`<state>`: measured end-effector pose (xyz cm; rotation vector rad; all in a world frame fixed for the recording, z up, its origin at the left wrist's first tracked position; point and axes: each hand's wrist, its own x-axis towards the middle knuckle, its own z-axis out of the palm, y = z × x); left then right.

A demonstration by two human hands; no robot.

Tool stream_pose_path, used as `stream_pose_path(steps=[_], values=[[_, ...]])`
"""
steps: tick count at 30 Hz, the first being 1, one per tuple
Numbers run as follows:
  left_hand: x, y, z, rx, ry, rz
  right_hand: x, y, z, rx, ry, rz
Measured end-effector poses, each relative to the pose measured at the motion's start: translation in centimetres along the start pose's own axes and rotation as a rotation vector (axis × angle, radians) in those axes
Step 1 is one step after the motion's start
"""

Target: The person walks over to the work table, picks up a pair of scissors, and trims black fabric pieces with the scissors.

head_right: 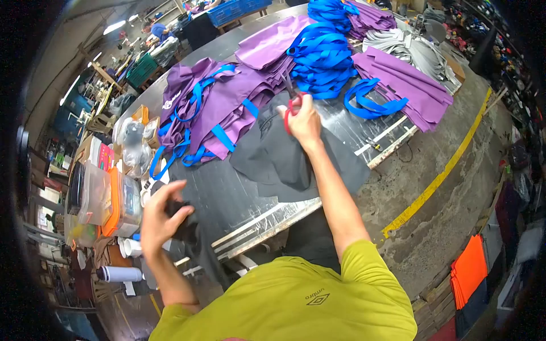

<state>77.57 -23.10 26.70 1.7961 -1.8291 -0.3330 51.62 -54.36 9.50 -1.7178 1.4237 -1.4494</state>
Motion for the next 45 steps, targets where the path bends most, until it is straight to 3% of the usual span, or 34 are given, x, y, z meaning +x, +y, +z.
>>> stream_pose_path(steps=[2,5,7,8,13,15,17,21,25,30,31,32,35,38,39,41,44,45], values=[[2.2,-0.5,2.7,-0.028,0.015,0.036,-4.1,-3.8,0.0,0.387,-0.290,0.119],[5.4,-1.6,5.9,-0.067,-0.035,0.033,-10.9,-7.6,0.0,0.552,-0.501,0.095],[7.3,-4.0,8.6,-0.258,-0.025,0.106,-14.9,-8.9,0.5,0.841,-0.663,0.201],[7.8,-4.2,8.8,-0.319,-0.066,0.090,-16.3,-9.2,0.8,0.784,-0.702,0.224],[6.1,-5.1,7.9,-0.815,-0.285,0.015,-17.9,-10.0,1.3,1.058,-0.493,0.307],[4.5,-8.1,7.6,-0.729,-0.508,-0.086,-16.3,-10.4,-0.2,1.131,-0.485,0.379],[2.6,-10.2,7.9,-0.780,-0.509,-0.135,-15.0,-10.4,-0.9,1.251,-0.466,0.443],[-1.9,-8.3,4.2,-0.978,-0.380,-0.135,-15.1,-10.1,0.0,1.262,-0.460,0.438],[-4.4,-10.1,2.7,-0.914,-0.214,-0.112,-17.0,-10.2,1.3,1.194,-0.492,0.515],[-5.9,-10.2,3.2,-0.952,0.295,-0.162,-20.6,-11.9,0.6,0.897,-0.501,0.442],[-6.1,-10.6,3.0,-0.955,0.287,-0.161,-21.1,-12.6,0.4,0.768,-0.477,0.386],[-6.3,-10.9,2.9,-0.960,0.276,-0.161,-20.8,-10.2,1.2,0.531,-0.463,0.190],[-6.4,-10.2,2.2,-0.846,0.102,-0.201,-19.7,-11.9,1.2,0.601,-0.473,-0.012],[-5.8,-9.0,-0.1,-0.604,-0.285,-0.249,-18.7,-16.1,0.9,0.745,-0.718,-0.047],[-5.5,-8.7,-0.4,-0.456,-0.328,-0.084,-18.6,-16.9,1.2,0.791,-0.808,-0.071],[-4.6,-8.3,-1.3,-0.222,-0.402,0.046,-19.0,-18.3,1.8,0.891,-1.037,0.018],[-4.4,-8.1,-1.4,-0.149,-0.143,-0.005,-21.1,-17.8,3.5,0.788,-1.032,0.057],[-4.5,-9.0,-0.6,-0.094,0.087,0.081,-21.8,-17.4,4.1,0.773,-0.965,0.059]])
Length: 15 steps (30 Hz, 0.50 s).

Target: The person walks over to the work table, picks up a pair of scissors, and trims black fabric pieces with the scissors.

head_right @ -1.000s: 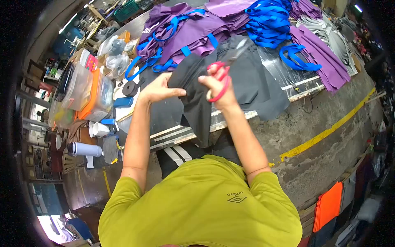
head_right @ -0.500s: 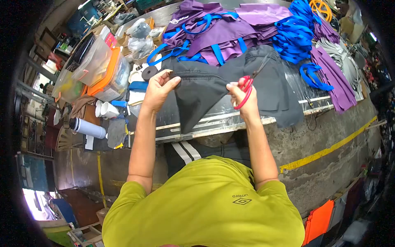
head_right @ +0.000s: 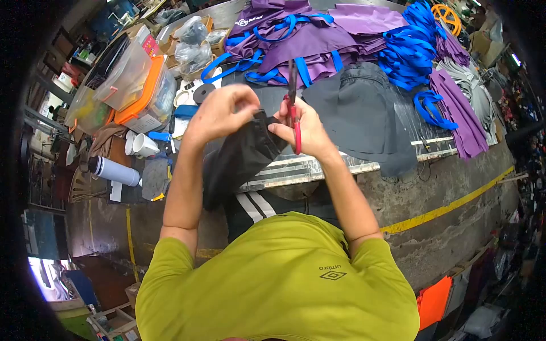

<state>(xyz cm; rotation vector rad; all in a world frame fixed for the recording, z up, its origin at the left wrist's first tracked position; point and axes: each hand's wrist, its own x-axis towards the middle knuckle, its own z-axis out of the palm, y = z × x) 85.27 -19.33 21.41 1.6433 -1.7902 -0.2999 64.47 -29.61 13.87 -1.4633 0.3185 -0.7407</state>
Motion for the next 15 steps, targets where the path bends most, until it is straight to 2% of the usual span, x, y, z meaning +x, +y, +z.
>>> stream_pose_path(steps=[2,3,4,5,6,7,8,11,14,15], values=[[-0.7,2.3,0.6,0.175,0.459,0.144,-0.6,1.9,0.7,0.087,0.165,0.079],[-1.7,3.4,1.2,-0.001,0.438,-0.056,-0.6,3.7,1.4,0.212,0.266,0.028],[-3.1,5.1,1.6,-0.201,0.305,-0.240,-0.9,4.2,1.9,0.332,0.343,0.031],[-4.8,4.1,3.0,-0.282,0.132,-0.215,-1.3,4.8,2.0,0.424,0.406,0.088],[-6.2,4.5,4.2,-0.386,-0.110,-0.363,-1.6,5.2,2.0,0.516,0.465,0.144],[-7.6,3.9,6.2,-0.504,-0.331,-0.411,-1.8,5.2,1.8,0.526,0.462,0.169],[-8.0,4.7,7.1,-0.492,-0.426,-0.508,-2.1,5.1,1.7,0.538,0.459,0.192],[-9.6,3.2,10.0,-0.286,-0.066,-0.407,-2.5,5.9,1.5,0.522,0.430,0.178],[-9.0,3.8,8.6,-0.164,0.356,-0.321,-2.9,6.0,1.7,0.480,0.351,0.152],[-8.0,3.6,8.2,-0.022,0.485,-0.198,-3.0,5.6,2.1,0.496,0.328,0.145]])
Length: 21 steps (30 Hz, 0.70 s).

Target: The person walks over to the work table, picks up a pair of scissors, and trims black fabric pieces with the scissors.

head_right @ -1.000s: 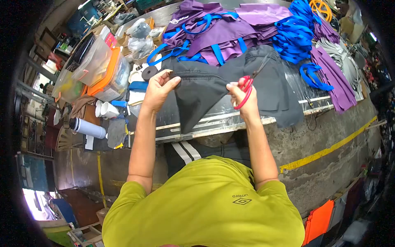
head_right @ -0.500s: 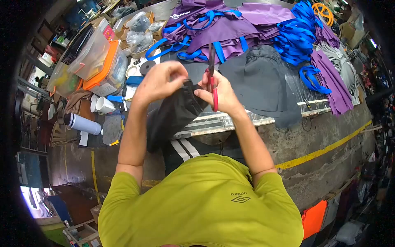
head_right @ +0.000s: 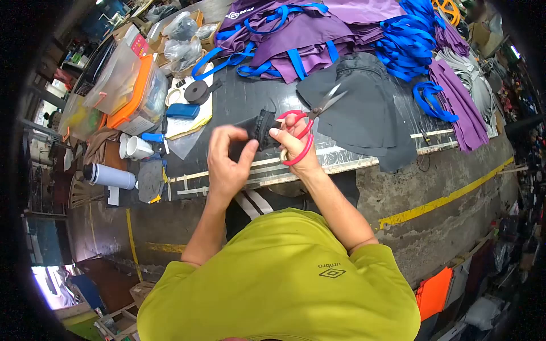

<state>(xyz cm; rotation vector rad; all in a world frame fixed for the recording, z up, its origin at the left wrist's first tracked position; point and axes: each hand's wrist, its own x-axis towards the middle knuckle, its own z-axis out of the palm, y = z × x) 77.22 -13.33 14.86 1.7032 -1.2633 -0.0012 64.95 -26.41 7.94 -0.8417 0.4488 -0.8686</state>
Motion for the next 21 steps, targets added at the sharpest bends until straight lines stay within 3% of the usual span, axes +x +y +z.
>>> stream_pose_path(steps=[1,4,5,7,9,13,14,18,21], values=[[1.3,-0.1,0.3,0.094,0.135,0.155,-0.3,0.0,0.3,0.015,-0.024,0.001],[3.7,-4.2,0.6,0.096,-0.151,0.304,-1.3,0.4,0.9,0.028,-0.054,-0.018],[4.8,-7.8,1.3,-0.112,-0.353,0.310,-1.6,0.3,1.1,0.037,-0.061,-0.020],[5.7,-7.8,1.2,-0.772,-0.711,-0.237,-2.0,0.7,0.8,0.023,-0.044,-0.046],[6.8,-7.8,0.9,-0.838,-0.790,-0.376,-2.5,0.5,0.3,0.028,-0.041,-0.018],[8.8,-7.3,0.6,-0.773,-0.888,-0.395,-3.9,-0.4,-0.5,-0.117,-0.088,0.095],[9.4,-6.9,0.1,-0.746,-0.916,-0.400,-4.3,-0.2,-0.9,-0.161,-0.131,0.033],[11.7,-6.0,-1.7,-0.623,-1.072,-0.302,-6.1,-0.9,-3.6,-0.557,-0.224,0.197],[12.8,-5.4,-2.2,-0.601,-1.152,-0.268,-6.9,-1.3,-4.6,-0.606,-0.327,0.233]])
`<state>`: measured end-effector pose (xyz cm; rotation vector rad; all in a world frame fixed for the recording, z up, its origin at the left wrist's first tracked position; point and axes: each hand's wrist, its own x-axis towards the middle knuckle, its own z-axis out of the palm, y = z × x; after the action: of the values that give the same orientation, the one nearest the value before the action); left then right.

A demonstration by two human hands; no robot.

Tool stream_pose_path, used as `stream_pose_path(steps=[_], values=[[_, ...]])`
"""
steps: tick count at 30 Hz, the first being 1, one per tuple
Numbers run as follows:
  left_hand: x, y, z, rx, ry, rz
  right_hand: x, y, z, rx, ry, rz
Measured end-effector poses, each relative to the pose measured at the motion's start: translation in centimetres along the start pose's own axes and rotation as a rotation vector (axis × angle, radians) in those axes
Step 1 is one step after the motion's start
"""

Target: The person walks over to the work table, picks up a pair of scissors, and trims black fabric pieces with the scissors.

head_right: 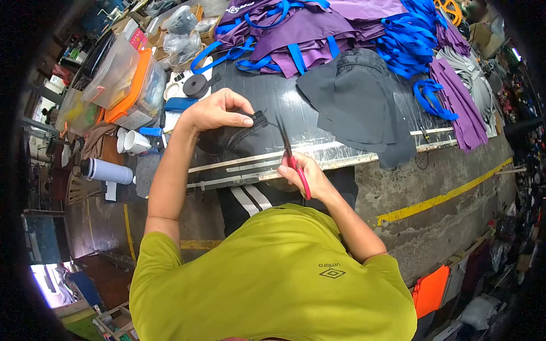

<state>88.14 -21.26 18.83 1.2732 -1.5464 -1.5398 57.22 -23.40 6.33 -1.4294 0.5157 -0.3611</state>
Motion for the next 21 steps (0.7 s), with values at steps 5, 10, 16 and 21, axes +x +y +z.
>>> stream_pose_path(steps=[5,10,16,21], values=[[0.9,0.4,0.1,0.120,0.018,-0.033,-0.5,0.0,-0.2,-0.130,-0.086,0.027],[1.7,0.2,0.9,0.236,0.039,-0.052,0.0,-1.0,0.4,-0.170,-0.024,0.069],[2.0,-0.1,1.2,0.253,0.073,-0.068,0.6,-1.0,1.0,-0.183,0.041,0.064],[1.8,0.6,1.2,0.298,0.069,-0.063,0.6,-0.8,1.3,-0.179,0.086,0.070]])
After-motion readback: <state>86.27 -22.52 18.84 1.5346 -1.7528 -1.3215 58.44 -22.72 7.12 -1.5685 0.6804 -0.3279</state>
